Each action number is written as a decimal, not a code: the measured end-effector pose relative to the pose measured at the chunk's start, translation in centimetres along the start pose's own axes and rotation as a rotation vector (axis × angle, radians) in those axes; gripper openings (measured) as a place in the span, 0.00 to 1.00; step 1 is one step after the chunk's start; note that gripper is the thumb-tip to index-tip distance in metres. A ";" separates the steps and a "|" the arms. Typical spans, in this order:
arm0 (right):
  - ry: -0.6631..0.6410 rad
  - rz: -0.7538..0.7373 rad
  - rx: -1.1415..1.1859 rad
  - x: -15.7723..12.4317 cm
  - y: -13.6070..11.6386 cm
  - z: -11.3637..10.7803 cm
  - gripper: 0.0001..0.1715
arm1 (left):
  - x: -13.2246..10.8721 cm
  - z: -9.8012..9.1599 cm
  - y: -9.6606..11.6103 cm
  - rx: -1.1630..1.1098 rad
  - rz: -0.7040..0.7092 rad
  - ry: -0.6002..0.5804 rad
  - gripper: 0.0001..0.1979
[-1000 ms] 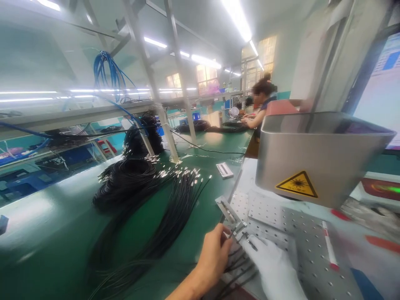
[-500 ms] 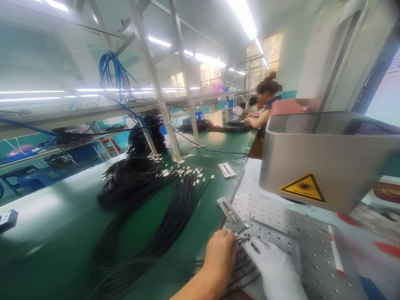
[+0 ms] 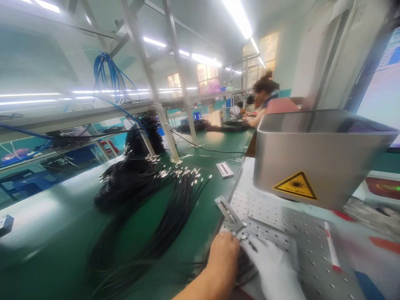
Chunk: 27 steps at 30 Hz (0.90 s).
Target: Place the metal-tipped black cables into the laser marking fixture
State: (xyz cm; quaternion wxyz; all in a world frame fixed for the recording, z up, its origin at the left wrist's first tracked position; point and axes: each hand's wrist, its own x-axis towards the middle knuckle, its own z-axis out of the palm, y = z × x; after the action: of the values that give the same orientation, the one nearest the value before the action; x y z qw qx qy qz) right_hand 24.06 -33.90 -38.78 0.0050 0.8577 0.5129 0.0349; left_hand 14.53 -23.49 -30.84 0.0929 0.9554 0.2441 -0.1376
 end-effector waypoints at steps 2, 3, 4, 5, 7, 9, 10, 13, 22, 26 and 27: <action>0.049 -0.007 0.010 -0.1 0.2 0.9 0.34 | 0.1 -0.2 0.1 0.001 0.008 -0.020 0.19; 0.093 -0.020 0.010 -0.1 0.3 1.4 0.34 | 0.1 -0.1 0.1 -0.010 0.012 -0.019 0.19; 0.140 -0.045 0.003 -0.2 0.5 1.9 0.36 | 0.2 0.0 -0.1 -0.028 0.015 -0.014 0.19; 0.184 -0.072 -0.005 -0.2 0.6 2.3 0.37 | 0.3 0.2 -0.3 -0.049 0.014 -0.007 0.18; 0.236 -0.097 -0.006 -0.2 0.9 2.6 0.38 | 0.6 0.8 -0.8 -0.106 0.029 0.030 0.16; 0.224 -0.076 0.012 -0.1 1.0 1.9 0.36 | 0.9 1.4 -1.2 -0.164 0.067 0.089 0.16; 0.201 -0.053 0.025 -0.1 0.9 1.4 0.34 | 0.9 1.6 -1.3 -0.182 0.088 0.109 0.16; 0.146 -0.001 0.058 -0.2 0.6 -0.4 0.33 | 0.9 1.4 -1.3 -0.168 0.134 0.093 0.15; 0.218 -0.062 0.387 -0.9 1.9 0.8 0.34 | 0.8 1.1 -1.8 -0.036 0.282 0.062 0.13; 0.131 0.035 0.606 -0.1 4.6 -0.2 0.34 | 1.1 1.1 -2.1 -0.027 0.277 0.145 0.15; 0.082 0.139 0.604 0.2 5.0 -1.1 0.31 | 1.1 1.0 -2.0 -0.022 0.280 0.178 0.15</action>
State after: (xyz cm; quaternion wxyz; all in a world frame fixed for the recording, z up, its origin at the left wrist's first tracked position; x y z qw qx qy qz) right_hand 28.44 -36.15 -37.45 -0.2731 0.8513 0.4400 -0.0843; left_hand 14.22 -21.54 -32.37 0.0995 0.9875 0.1173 -0.0356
